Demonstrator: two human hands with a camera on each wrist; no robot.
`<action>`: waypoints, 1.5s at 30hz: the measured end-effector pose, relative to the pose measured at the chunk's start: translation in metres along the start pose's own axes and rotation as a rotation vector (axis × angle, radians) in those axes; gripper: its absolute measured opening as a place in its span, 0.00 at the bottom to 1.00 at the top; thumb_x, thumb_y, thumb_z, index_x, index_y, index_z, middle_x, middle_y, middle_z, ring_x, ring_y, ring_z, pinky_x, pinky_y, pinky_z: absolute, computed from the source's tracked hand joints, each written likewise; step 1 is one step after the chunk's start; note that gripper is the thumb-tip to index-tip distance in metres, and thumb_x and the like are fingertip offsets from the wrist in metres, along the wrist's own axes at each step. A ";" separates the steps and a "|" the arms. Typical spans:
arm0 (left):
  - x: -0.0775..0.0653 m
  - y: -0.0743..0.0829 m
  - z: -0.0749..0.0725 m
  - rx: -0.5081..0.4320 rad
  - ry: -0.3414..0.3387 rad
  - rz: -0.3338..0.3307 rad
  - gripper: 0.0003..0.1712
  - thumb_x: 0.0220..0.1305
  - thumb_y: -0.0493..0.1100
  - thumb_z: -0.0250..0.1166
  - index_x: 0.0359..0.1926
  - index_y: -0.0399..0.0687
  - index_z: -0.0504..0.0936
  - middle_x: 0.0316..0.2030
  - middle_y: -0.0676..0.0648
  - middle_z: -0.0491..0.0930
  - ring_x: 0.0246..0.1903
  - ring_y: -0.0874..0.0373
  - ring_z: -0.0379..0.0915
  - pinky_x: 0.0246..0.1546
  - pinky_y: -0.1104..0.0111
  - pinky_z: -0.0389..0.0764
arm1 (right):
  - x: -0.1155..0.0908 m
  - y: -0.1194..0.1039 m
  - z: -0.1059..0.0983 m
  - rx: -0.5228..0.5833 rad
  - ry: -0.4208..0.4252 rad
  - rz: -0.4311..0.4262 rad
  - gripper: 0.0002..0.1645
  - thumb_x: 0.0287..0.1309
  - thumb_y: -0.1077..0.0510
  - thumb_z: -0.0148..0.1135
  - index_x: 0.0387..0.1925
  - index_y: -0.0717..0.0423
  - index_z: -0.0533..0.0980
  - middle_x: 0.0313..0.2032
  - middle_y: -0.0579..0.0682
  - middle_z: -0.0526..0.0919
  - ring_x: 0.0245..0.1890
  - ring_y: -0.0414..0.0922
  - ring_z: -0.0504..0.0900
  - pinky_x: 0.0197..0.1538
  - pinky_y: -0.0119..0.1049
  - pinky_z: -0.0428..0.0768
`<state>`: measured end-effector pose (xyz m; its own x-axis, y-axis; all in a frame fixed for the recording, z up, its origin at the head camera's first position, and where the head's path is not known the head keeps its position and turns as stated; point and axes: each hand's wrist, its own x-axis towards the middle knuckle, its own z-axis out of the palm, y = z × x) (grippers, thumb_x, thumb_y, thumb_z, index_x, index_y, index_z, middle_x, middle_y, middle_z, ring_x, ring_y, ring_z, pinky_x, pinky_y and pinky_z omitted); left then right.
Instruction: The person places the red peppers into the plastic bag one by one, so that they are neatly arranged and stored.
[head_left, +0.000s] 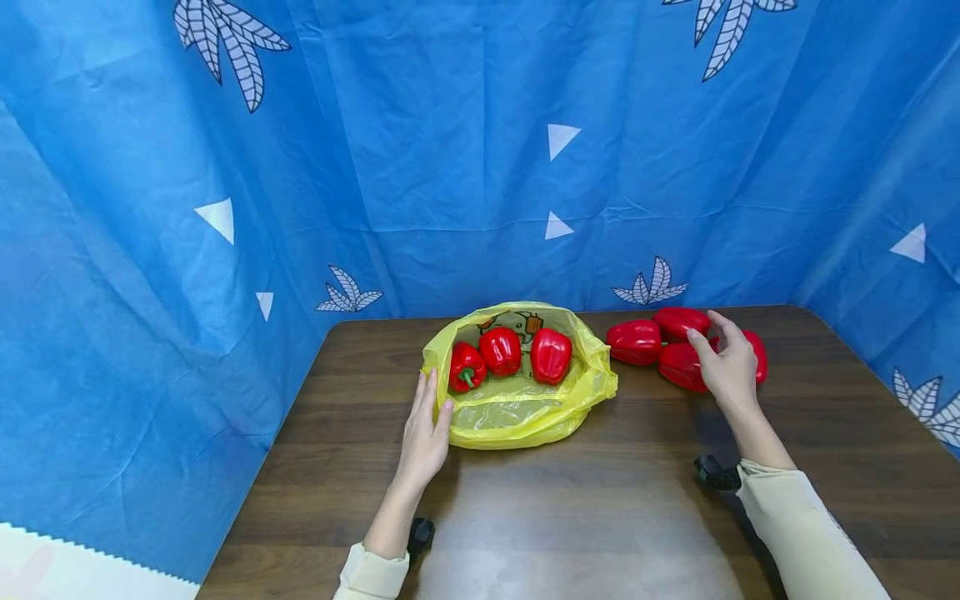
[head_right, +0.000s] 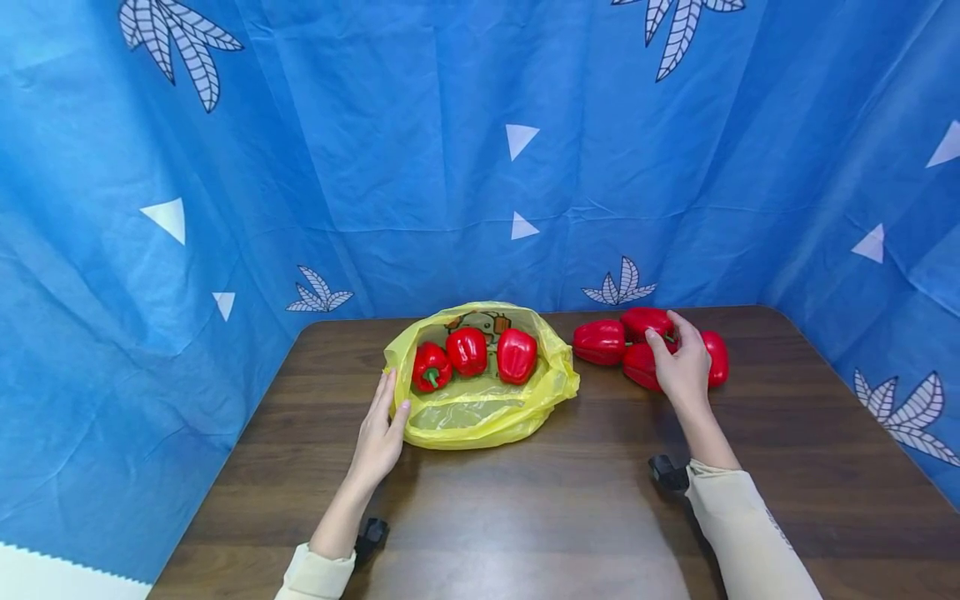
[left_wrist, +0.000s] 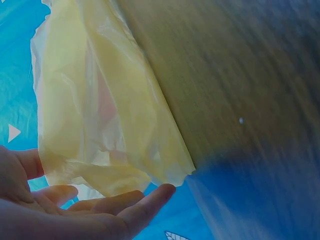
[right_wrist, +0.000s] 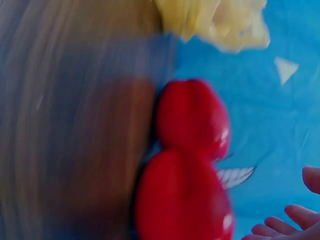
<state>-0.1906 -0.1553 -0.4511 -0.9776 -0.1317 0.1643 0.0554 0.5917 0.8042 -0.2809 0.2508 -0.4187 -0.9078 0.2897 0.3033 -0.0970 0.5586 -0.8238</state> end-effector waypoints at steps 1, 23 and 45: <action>0.000 0.000 0.000 -0.002 -0.003 -0.007 0.33 0.66 0.49 0.48 0.68 0.64 0.44 0.69 0.53 0.39 0.67 0.54 0.38 0.63 0.49 0.47 | 0.002 0.005 -0.002 -0.010 -0.011 0.020 0.36 0.59 0.45 0.49 0.65 0.54 0.56 0.63 0.57 0.61 0.62 0.55 0.60 0.60 0.50 0.61; 0.000 -0.002 0.000 -0.010 -0.019 -0.006 0.33 0.66 0.51 0.46 0.68 0.65 0.43 0.69 0.55 0.37 0.67 0.56 0.36 0.64 0.52 0.46 | -0.008 0.053 -0.004 -0.144 -0.097 0.144 0.39 0.56 0.36 0.46 0.64 0.50 0.59 0.59 0.64 0.64 0.54 0.62 0.62 0.44 0.55 0.74; -0.001 -0.001 0.001 0.002 -0.025 -0.009 0.33 0.66 0.52 0.46 0.68 0.67 0.42 0.69 0.55 0.37 0.67 0.55 0.36 0.63 0.50 0.46 | -0.028 0.039 -0.008 -0.051 -0.192 0.181 0.40 0.57 0.37 0.45 0.65 0.55 0.55 0.60 0.66 0.59 0.53 0.62 0.60 0.46 0.58 0.70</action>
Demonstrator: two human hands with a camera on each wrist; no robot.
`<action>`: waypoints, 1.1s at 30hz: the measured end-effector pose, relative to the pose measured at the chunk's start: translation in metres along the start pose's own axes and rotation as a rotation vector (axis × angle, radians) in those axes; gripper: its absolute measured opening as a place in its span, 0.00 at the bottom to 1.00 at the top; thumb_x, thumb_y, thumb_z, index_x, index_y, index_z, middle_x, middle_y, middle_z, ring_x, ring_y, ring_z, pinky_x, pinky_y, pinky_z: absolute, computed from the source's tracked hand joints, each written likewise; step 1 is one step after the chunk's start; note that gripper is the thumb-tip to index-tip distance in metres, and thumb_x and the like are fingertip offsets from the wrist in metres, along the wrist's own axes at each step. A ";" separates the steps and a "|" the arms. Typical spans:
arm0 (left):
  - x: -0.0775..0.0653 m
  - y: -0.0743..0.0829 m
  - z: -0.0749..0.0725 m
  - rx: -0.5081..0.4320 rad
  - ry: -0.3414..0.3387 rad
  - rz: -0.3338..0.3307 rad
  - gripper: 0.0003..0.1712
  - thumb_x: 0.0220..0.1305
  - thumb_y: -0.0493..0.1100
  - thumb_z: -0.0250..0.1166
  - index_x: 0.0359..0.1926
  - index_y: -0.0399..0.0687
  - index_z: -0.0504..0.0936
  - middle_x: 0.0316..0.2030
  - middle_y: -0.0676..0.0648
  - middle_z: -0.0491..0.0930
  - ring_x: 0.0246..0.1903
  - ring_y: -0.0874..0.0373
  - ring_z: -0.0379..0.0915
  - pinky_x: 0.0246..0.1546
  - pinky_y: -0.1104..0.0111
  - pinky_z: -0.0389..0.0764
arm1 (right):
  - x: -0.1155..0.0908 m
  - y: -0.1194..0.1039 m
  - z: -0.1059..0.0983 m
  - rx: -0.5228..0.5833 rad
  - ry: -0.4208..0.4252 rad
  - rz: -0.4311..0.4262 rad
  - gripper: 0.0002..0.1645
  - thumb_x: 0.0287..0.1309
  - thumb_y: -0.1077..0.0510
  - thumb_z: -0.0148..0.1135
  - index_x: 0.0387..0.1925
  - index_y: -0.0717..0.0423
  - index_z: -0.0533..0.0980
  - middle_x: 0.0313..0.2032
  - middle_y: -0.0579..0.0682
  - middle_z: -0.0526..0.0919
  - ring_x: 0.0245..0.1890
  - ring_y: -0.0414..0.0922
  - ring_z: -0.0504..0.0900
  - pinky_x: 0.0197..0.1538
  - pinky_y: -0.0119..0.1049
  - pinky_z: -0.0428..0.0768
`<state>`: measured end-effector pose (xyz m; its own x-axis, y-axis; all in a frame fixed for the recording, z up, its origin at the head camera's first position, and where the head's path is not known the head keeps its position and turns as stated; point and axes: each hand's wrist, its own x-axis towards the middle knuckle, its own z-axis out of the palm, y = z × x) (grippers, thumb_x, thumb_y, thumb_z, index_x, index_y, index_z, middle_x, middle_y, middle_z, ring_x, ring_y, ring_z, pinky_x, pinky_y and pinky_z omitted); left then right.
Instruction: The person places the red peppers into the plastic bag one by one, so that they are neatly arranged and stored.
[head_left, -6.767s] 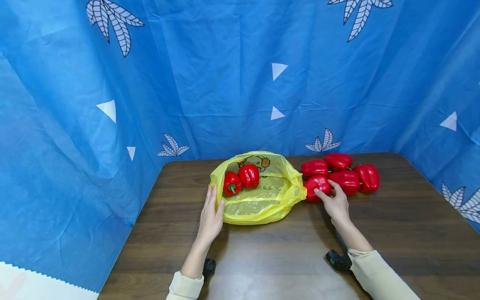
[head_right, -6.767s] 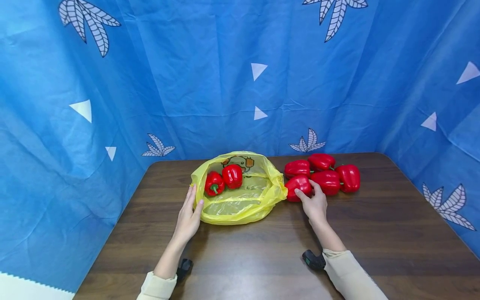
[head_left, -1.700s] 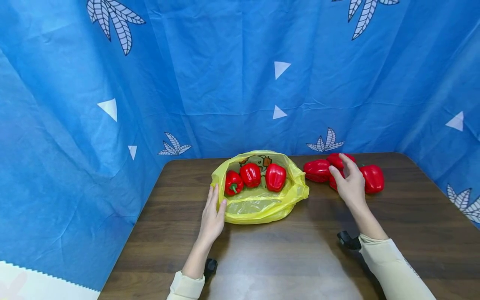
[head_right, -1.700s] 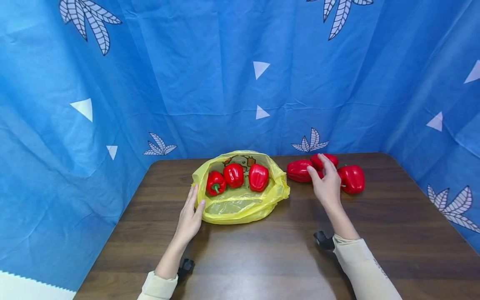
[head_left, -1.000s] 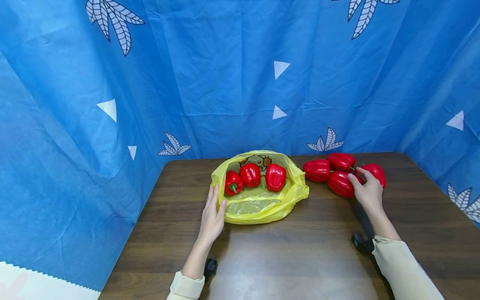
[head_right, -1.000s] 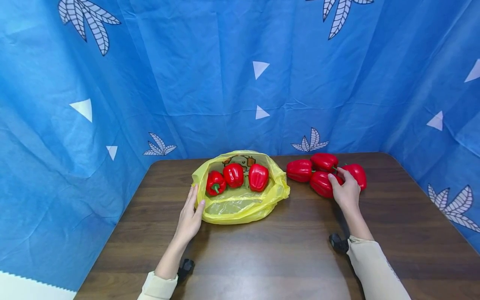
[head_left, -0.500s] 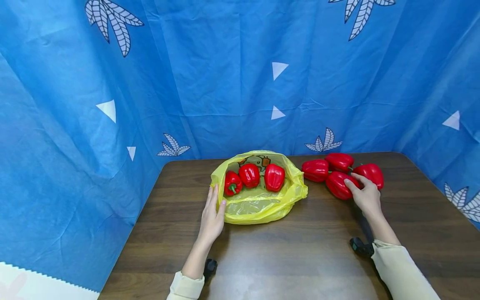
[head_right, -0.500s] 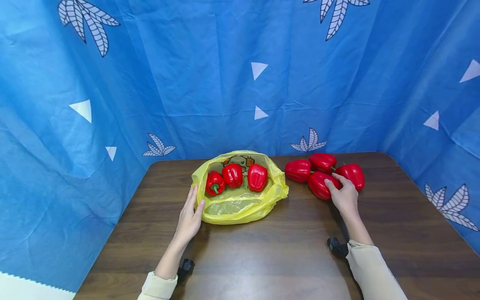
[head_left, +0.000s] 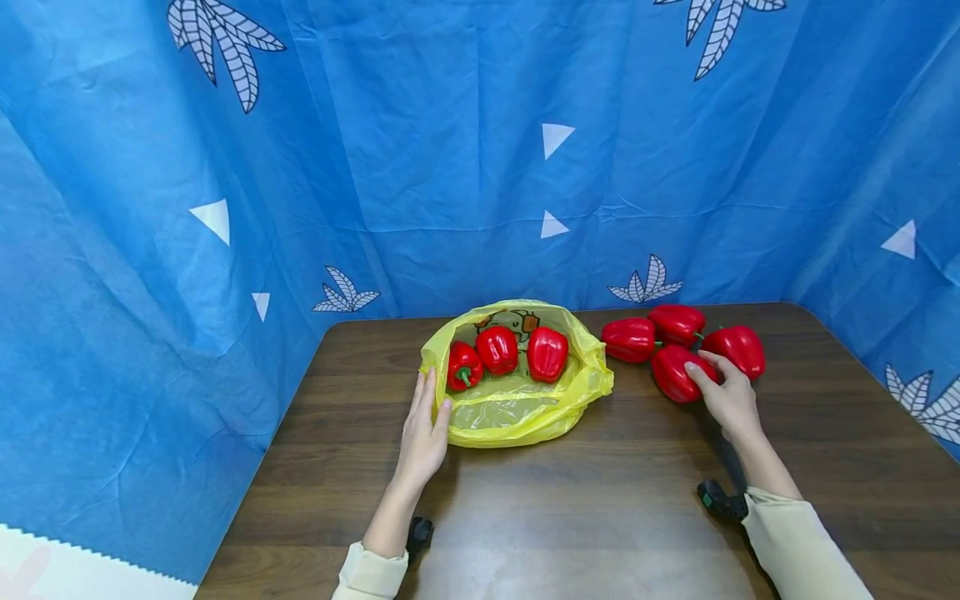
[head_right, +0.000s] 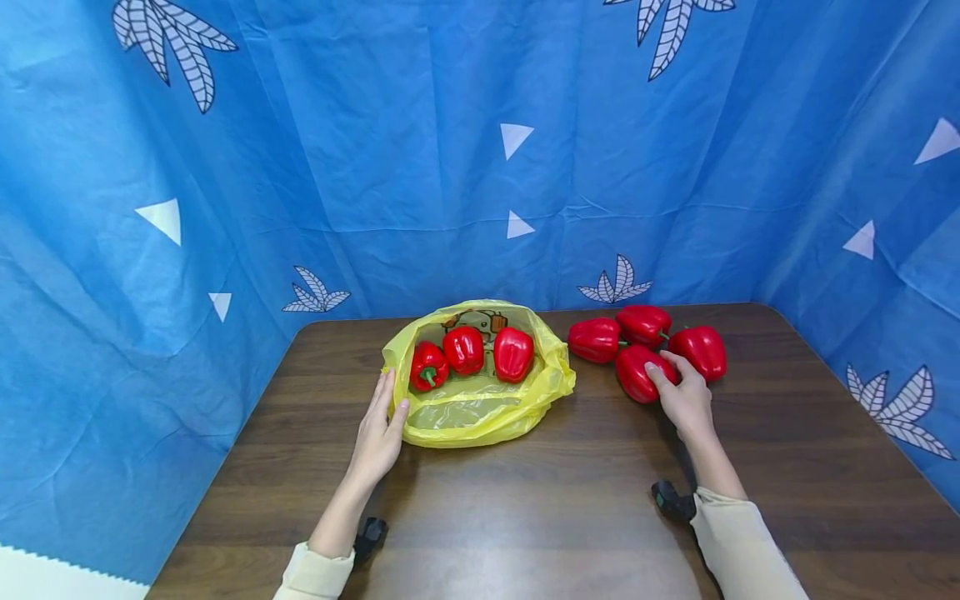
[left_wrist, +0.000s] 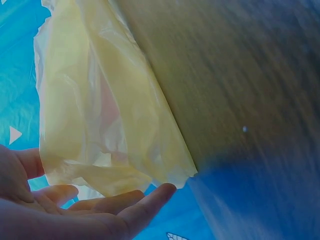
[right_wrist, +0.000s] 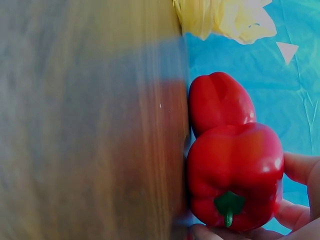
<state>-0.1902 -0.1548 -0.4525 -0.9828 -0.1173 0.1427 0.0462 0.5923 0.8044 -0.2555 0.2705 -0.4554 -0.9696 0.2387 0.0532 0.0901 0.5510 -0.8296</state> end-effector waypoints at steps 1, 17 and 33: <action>0.000 0.000 0.000 -0.002 0.001 -0.001 0.33 0.66 0.52 0.46 0.68 0.67 0.43 0.69 0.55 0.37 0.67 0.55 0.36 0.63 0.50 0.46 | 0.000 0.000 0.000 0.005 0.001 0.000 0.40 0.57 0.36 0.44 0.65 0.55 0.56 0.60 0.65 0.60 0.53 0.62 0.60 0.46 0.57 0.70; 0.001 0.000 0.001 -0.009 0.007 -0.001 0.33 0.66 0.49 0.47 0.68 0.65 0.43 0.69 0.55 0.37 0.67 0.56 0.36 0.64 0.52 0.46 | 0.007 0.017 0.006 0.070 0.067 0.031 0.40 0.50 0.32 0.50 0.61 0.46 0.64 0.49 0.57 0.69 0.31 0.40 0.73 0.21 0.31 0.75; 0.001 0.000 0.000 -0.018 0.002 0.011 0.33 0.66 0.51 0.46 0.68 0.65 0.43 0.69 0.54 0.38 0.67 0.55 0.37 0.63 0.51 0.46 | -0.016 -0.041 -0.007 0.206 0.144 0.064 0.37 0.53 0.38 0.52 0.64 0.38 0.58 0.58 0.58 0.63 0.43 0.41 0.66 0.31 0.20 0.75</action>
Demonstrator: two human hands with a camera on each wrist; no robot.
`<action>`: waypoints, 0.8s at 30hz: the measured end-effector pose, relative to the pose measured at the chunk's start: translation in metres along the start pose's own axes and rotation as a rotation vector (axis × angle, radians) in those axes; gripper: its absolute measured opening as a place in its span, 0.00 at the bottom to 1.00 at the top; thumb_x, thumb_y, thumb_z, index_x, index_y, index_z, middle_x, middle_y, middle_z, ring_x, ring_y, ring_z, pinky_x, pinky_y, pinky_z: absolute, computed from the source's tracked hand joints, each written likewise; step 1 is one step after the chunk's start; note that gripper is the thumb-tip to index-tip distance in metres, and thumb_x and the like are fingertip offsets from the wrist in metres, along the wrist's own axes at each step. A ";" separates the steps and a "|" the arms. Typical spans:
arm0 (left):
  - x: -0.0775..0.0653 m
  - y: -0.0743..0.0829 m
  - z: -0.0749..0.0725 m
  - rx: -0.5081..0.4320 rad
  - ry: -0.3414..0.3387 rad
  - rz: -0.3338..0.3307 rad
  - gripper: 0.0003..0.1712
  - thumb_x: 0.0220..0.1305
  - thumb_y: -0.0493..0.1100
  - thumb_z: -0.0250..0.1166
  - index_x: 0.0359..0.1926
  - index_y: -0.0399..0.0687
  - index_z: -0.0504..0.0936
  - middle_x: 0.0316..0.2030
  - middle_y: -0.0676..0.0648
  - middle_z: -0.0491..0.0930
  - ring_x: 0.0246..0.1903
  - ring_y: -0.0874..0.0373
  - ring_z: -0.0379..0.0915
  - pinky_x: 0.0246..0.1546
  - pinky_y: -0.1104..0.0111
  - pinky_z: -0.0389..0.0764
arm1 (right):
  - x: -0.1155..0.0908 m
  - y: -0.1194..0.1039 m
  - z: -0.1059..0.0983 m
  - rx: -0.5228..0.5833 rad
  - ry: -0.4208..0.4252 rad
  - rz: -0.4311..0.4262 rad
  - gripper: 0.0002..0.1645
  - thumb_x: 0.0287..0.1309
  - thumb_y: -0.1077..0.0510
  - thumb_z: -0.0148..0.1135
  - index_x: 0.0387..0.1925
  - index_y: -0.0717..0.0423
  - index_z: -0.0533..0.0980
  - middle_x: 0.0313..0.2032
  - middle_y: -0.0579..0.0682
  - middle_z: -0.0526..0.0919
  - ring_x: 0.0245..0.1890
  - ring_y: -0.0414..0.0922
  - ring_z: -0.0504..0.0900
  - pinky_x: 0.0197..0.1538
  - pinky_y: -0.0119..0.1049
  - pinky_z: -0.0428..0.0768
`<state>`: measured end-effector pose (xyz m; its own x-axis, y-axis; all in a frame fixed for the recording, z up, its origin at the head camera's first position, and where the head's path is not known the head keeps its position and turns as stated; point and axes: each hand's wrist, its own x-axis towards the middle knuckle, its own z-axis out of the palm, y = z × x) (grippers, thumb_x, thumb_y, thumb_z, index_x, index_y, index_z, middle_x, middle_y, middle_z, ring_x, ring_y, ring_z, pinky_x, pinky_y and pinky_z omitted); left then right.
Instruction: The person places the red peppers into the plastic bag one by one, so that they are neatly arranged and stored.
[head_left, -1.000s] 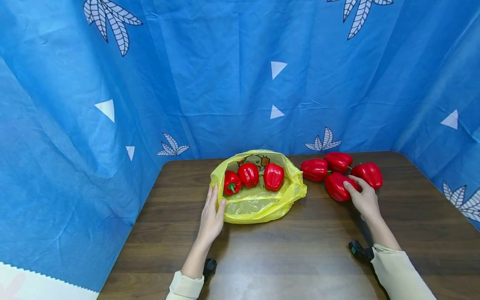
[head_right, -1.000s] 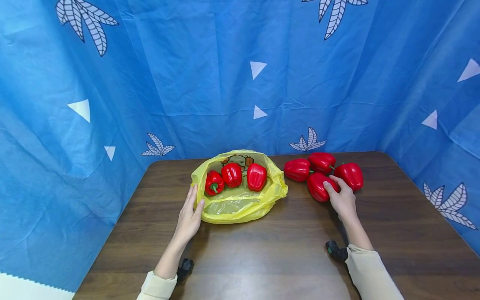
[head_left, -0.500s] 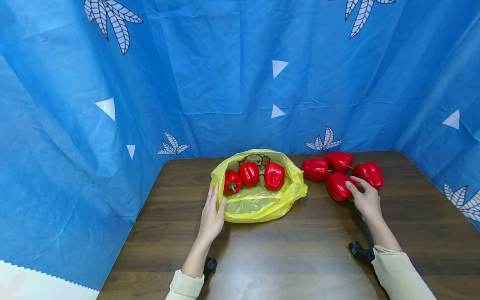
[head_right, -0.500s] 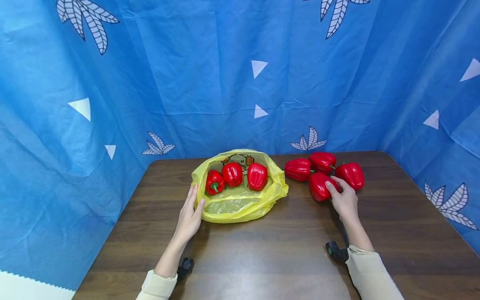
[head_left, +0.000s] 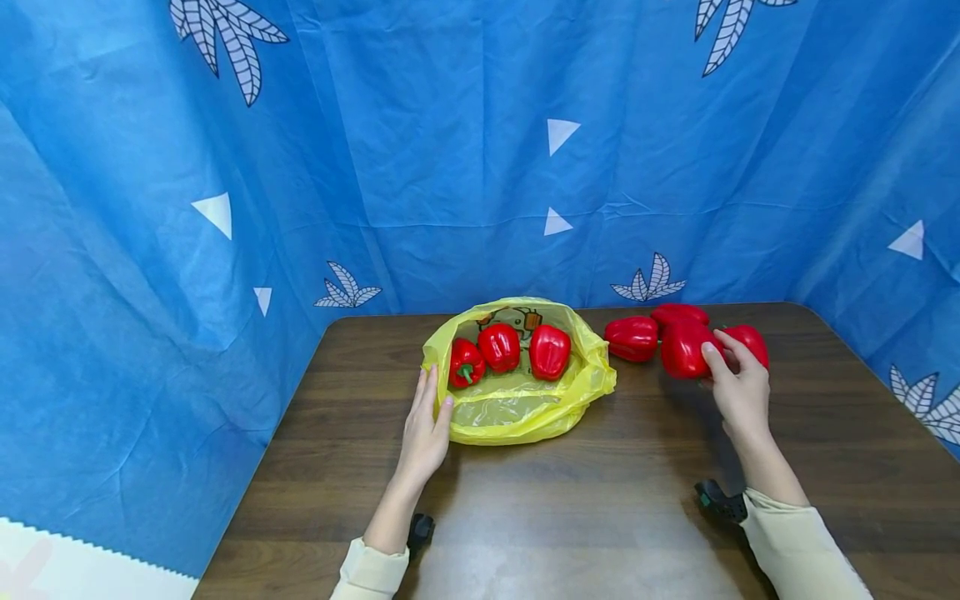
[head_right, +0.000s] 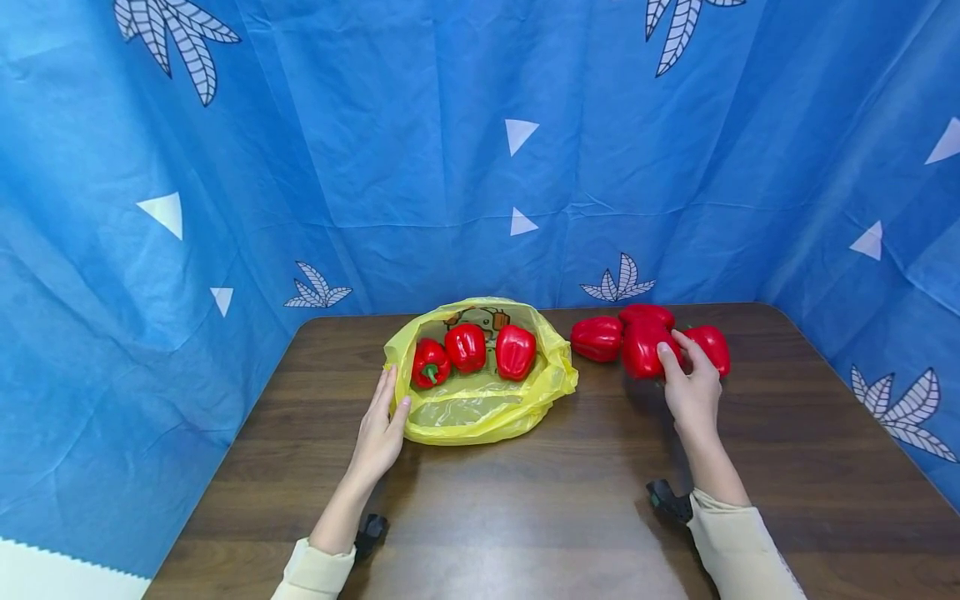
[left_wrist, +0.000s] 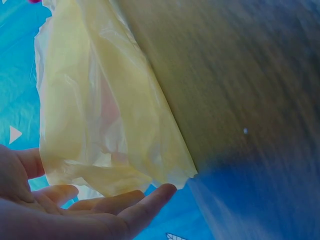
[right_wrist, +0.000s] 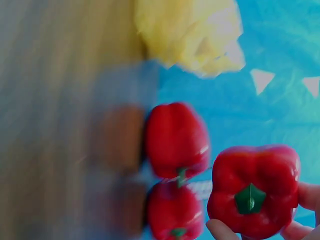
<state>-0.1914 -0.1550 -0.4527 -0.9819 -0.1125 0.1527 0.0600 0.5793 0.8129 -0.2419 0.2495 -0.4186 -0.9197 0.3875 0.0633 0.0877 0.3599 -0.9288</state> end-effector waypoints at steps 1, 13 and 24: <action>0.000 0.000 0.000 0.001 0.001 0.000 0.33 0.66 0.51 0.46 0.68 0.65 0.43 0.69 0.54 0.38 0.67 0.55 0.37 0.63 0.51 0.46 | -0.003 -0.006 0.002 0.017 0.003 -0.004 0.36 0.53 0.38 0.52 0.64 0.37 0.58 0.58 0.57 0.63 0.43 0.41 0.65 0.32 0.20 0.75; -0.001 0.001 -0.001 0.002 0.007 -0.006 0.33 0.66 0.50 0.47 0.68 0.65 0.43 0.69 0.54 0.38 0.67 0.55 0.37 0.63 0.51 0.46 | -0.034 -0.059 0.058 0.173 -0.114 -0.149 0.32 0.56 0.41 0.51 0.62 0.38 0.61 0.54 0.54 0.68 0.50 0.48 0.69 0.40 0.30 0.78; -0.002 0.002 -0.001 -0.013 0.030 0.027 0.33 0.66 0.47 0.48 0.68 0.61 0.46 0.69 0.51 0.40 0.67 0.53 0.39 0.63 0.49 0.48 | -0.061 -0.075 0.136 0.206 -0.269 -0.214 0.26 0.56 0.44 0.54 0.57 0.44 0.69 0.45 0.53 0.74 0.38 0.47 0.76 0.35 0.37 0.80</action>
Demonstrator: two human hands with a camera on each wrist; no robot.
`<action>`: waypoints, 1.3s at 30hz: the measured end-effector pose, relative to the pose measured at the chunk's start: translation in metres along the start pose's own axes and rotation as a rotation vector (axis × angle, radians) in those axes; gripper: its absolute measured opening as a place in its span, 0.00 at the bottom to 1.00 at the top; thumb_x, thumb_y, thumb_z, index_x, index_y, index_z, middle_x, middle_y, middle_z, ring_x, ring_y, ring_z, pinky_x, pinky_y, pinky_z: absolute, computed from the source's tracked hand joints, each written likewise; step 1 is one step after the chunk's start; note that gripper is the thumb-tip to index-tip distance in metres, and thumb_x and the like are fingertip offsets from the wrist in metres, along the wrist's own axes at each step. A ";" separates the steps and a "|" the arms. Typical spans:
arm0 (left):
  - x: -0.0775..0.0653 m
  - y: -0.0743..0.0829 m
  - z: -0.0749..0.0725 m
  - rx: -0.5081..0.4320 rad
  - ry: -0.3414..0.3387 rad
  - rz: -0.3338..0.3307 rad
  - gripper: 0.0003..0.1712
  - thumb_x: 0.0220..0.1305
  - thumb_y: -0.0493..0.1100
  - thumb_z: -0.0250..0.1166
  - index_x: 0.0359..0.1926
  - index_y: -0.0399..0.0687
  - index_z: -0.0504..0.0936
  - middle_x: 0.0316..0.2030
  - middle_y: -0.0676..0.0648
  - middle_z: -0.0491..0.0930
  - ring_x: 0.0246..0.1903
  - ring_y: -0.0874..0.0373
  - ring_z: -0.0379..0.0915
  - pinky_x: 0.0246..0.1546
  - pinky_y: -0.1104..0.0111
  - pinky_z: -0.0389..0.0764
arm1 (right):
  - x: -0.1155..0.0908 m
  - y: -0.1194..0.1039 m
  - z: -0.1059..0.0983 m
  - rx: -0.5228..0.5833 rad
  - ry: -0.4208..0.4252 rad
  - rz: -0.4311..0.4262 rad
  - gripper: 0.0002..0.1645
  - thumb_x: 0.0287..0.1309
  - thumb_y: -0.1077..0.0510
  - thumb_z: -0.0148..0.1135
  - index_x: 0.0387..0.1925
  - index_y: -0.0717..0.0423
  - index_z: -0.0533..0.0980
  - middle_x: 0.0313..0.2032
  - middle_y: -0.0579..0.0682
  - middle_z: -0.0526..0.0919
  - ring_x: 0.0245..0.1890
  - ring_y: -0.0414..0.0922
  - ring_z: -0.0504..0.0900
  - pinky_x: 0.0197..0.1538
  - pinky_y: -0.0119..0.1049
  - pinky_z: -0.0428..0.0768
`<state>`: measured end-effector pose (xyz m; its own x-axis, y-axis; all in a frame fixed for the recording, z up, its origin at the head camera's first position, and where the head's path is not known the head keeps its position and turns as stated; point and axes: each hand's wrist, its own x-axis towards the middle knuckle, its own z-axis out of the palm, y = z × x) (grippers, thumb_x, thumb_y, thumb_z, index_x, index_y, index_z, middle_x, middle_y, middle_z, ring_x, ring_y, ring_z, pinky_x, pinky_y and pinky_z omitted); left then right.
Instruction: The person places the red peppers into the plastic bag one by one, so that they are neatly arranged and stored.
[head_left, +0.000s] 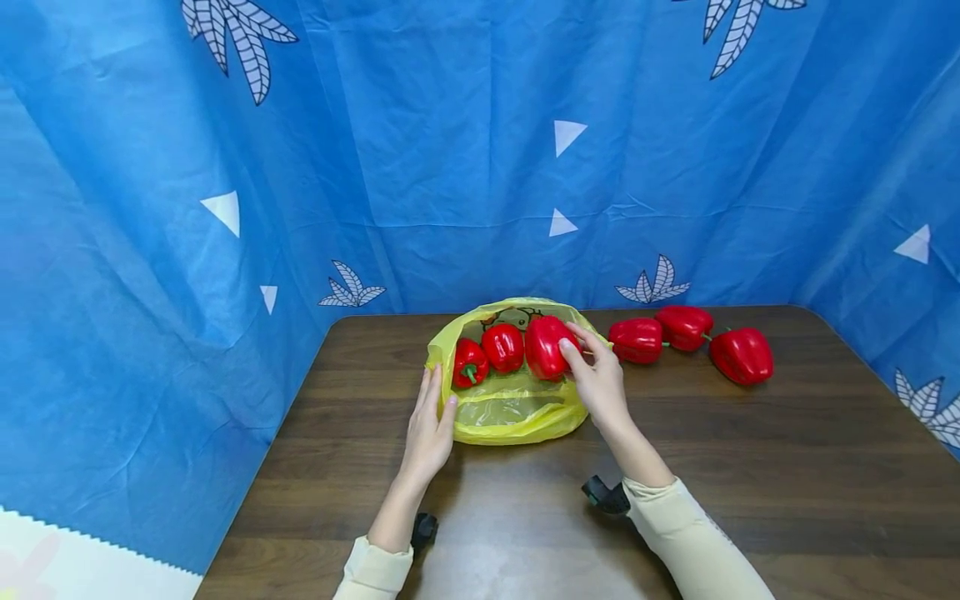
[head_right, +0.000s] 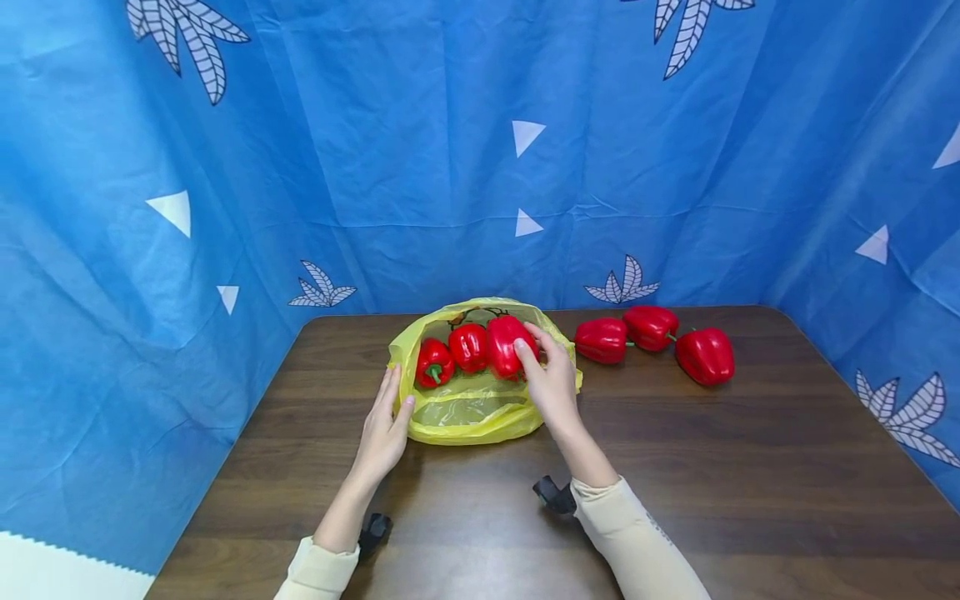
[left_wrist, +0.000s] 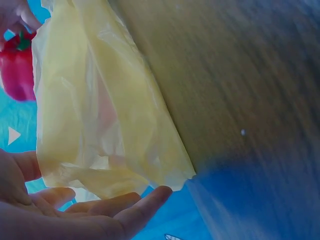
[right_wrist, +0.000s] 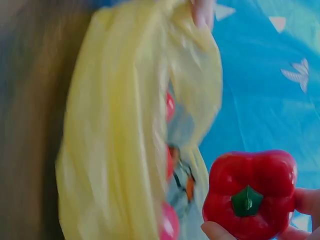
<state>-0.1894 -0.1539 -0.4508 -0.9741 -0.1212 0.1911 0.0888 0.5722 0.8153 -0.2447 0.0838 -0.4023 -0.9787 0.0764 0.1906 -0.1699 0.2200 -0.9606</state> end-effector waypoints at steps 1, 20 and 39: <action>0.000 0.000 0.000 -0.002 0.003 0.004 0.33 0.66 0.47 0.48 0.68 0.61 0.46 0.69 0.51 0.40 0.67 0.53 0.39 0.63 0.49 0.48 | -0.001 0.001 0.007 -0.016 -0.009 -0.004 0.25 0.56 0.45 0.55 0.56 0.43 0.69 0.44 0.53 0.75 0.37 0.46 0.76 0.35 0.37 0.80; 0.002 0.000 0.000 0.016 -0.013 -0.033 0.34 0.65 0.49 0.49 0.68 0.65 0.45 0.69 0.54 0.40 0.67 0.53 0.40 0.61 0.47 0.50 | -0.020 0.021 0.082 -0.290 -0.113 -0.133 0.21 0.52 0.50 0.59 0.49 0.49 0.76 0.36 0.49 0.79 0.34 0.44 0.72 0.35 0.36 0.71; 0.000 0.002 0.000 0.015 0.003 -0.010 0.34 0.64 0.48 0.50 0.68 0.61 0.46 0.69 0.51 0.41 0.67 0.51 0.41 0.60 0.45 0.51 | -0.033 0.027 0.096 -0.319 -0.229 -0.151 0.21 0.56 0.51 0.55 0.50 0.56 0.75 0.37 0.53 0.80 0.39 0.48 0.76 0.42 0.41 0.74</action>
<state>-0.1895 -0.1530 -0.4495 -0.9743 -0.1296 0.1843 0.0754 0.5833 0.8088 -0.2284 -0.0058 -0.4538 -0.9520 -0.1898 0.2400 -0.3043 0.5054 -0.8074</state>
